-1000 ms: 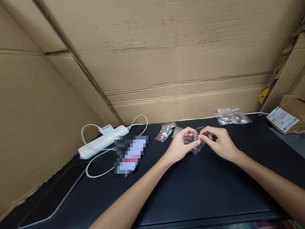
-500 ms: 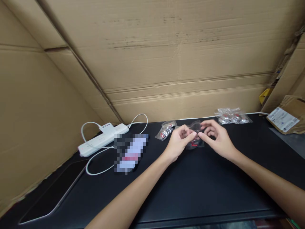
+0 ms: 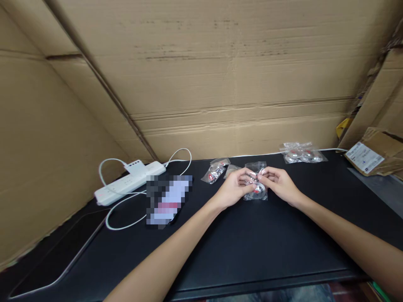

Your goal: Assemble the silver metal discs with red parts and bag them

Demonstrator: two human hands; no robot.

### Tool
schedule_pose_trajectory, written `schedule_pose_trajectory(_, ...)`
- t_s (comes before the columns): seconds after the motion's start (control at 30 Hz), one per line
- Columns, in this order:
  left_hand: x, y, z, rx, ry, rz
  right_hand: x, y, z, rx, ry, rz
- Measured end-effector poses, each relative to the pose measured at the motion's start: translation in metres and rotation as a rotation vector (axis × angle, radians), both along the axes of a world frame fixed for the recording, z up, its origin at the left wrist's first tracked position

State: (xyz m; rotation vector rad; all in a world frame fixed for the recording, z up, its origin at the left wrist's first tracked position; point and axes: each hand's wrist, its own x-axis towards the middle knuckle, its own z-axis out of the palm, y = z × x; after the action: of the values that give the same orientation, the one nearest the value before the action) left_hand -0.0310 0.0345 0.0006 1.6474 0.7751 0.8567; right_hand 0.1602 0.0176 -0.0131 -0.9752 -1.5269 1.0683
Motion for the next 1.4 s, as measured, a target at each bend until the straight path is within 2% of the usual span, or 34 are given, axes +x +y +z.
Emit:
schedule_pose_trajectory(0.1, 0.002, -0.003, 0.001, 0.001, 0.004, -0.002, 0.000, 0.001, -0.001, -0.017, 0.005, 0.011)
schedule_pose_trajectory(0.27, 0.003, -0.003, 0.004, 0.059, -0.030, 0.066, 0.002, 0.001, 0.001, 0.033, 0.039, -0.074)
schedule_pose_trajectory(0.43, 0.001, 0.002, 0.001, -0.015, -0.081, 0.064, 0.003, 0.000, 0.004, 0.023, 0.044, -0.138)
schedule_pose_trajectory(0.6, 0.001, 0.004, -0.001, 0.001, -0.101, 0.130, 0.003, 0.000, 0.006, 0.010, 0.081, -0.155)
schedule_pose_trajectory(0.8, 0.003, 0.002, -0.001, -0.014, -0.151, 0.183, 0.006, -0.001, 0.007, -0.050, 0.156, -0.086)
schedule_pose_trajectory(1.13, -0.001, 0.000, 0.008, 0.075, -0.241, 0.115, 0.006, -0.003, 0.013, -0.122, 0.300, -0.105)
schedule_pose_trajectory(1.4, -0.004, 0.001, 0.010, 0.054, -0.285, 0.129, 0.007, -0.005, 0.018, -0.108, 0.326, -0.022)
